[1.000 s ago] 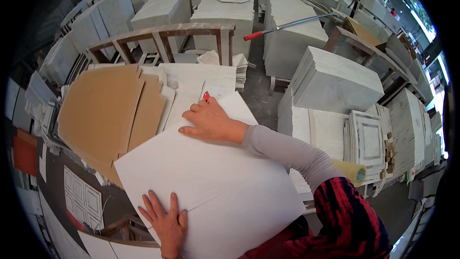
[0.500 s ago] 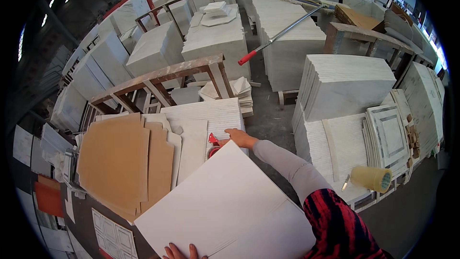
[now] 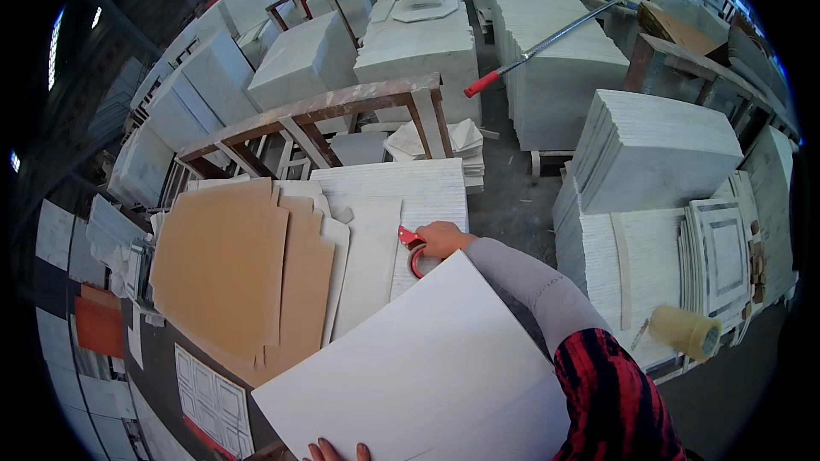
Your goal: The person repeatedly tapes white rectangular panels together using a handheld tape dispenser, then places the taped panels into a cardboard box. The cycle of taping and loading is repeated multiple times throughout the clip.
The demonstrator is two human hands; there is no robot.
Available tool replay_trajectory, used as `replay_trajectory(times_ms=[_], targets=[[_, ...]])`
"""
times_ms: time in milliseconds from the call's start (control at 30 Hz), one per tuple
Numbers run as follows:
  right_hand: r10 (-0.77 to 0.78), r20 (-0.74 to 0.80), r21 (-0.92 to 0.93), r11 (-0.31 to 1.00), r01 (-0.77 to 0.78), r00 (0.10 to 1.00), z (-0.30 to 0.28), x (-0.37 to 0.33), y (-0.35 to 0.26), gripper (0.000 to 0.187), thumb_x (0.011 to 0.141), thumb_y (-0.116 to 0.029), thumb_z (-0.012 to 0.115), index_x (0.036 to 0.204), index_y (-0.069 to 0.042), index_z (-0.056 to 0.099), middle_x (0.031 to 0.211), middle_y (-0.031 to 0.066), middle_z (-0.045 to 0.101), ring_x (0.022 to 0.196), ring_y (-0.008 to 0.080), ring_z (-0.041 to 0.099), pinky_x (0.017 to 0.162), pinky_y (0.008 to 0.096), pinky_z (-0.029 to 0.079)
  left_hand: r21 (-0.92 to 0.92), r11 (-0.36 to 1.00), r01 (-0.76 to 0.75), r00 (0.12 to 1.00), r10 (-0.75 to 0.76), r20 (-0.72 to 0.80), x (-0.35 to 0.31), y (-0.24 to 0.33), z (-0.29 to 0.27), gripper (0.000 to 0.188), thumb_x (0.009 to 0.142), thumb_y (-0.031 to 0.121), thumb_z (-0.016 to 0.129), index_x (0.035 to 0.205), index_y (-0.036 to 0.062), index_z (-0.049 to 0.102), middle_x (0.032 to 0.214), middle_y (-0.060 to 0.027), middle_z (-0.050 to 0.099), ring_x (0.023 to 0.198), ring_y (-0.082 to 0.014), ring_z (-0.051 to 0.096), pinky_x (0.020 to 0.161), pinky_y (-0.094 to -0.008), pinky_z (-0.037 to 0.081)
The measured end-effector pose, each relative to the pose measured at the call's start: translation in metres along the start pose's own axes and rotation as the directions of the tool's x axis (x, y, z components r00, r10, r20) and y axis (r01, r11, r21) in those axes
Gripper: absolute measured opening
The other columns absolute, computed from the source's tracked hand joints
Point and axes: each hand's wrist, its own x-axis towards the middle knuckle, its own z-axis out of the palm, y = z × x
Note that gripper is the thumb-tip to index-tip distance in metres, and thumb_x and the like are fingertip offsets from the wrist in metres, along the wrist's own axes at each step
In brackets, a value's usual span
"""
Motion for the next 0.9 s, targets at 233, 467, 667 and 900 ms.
replay_trajectory(times_ms=[233,467,667,900], targets=[[0.095,-0.695,0.238,0.966,0.103,0.713,-0.067,-0.011,-0.011,0.031,0.075,-0.019,0.062,0.100,-0.004,0.052,0.092,0.0200,0.063,0.086,0.0382,0.061,0.074,0.0446,0.049,0.004,1.000,-0.007,1.000,0.007,0.009,0.002,-0.006,-0.002,0.047,0.087,0.036,0.057,0.129,0.0168,0.056,0.147,-0.0297,0.023,0.136,-0.0500,0.019,0.108,-0.0652,0.011],[0.097,-0.686,0.706,0.329,0.627,0.721,-0.148,-0.108,-0.096,0.037,0.080,-0.004,0.057,0.117,-0.001,0.053,0.104,0.0055,0.063,0.093,0.0122,0.061,0.079,0.0272,0.050,-0.009,1.000,0.003,1.000,-0.003,0.001,0.005,-0.016,-0.003,0.048,0.088,0.036,0.057,0.132,0.0180,0.054,0.148,-0.0290,0.022,0.135,-0.0495,0.020,0.108,-0.0653,0.011],[-0.208,-0.399,0.912,-0.186,0.365,0.893,-0.118,-0.234,-0.209,0.056,0.077,-0.005,0.046,0.132,0.000,0.040,0.119,0.0223,0.057,0.099,0.0334,0.063,0.082,0.0400,0.056,-0.147,0.989,0.027,0.988,-0.049,-0.147,0.022,-0.018,0.005,0.041,0.083,0.028,0.062,0.123,0.0176,0.061,0.140,-0.0294,0.031,0.131,-0.0506,0.025,0.105,-0.0671,0.011],[-0.592,-0.347,0.346,0.640,0.686,0.728,-0.048,-0.285,-0.264,0.075,0.062,0.005,0.063,0.134,-0.008,0.049,0.100,0.0084,0.057,0.092,0.0193,0.057,0.084,0.0270,0.045,-0.157,0.987,0.032,0.959,-0.074,-0.273,0.019,-0.014,0.010,0.039,0.086,0.025,0.060,0.124,0.0218,0.059,0.140,-0.0241,0.034,0.132,-0.0453,0.026,0.105,-0.0664,0.015]])
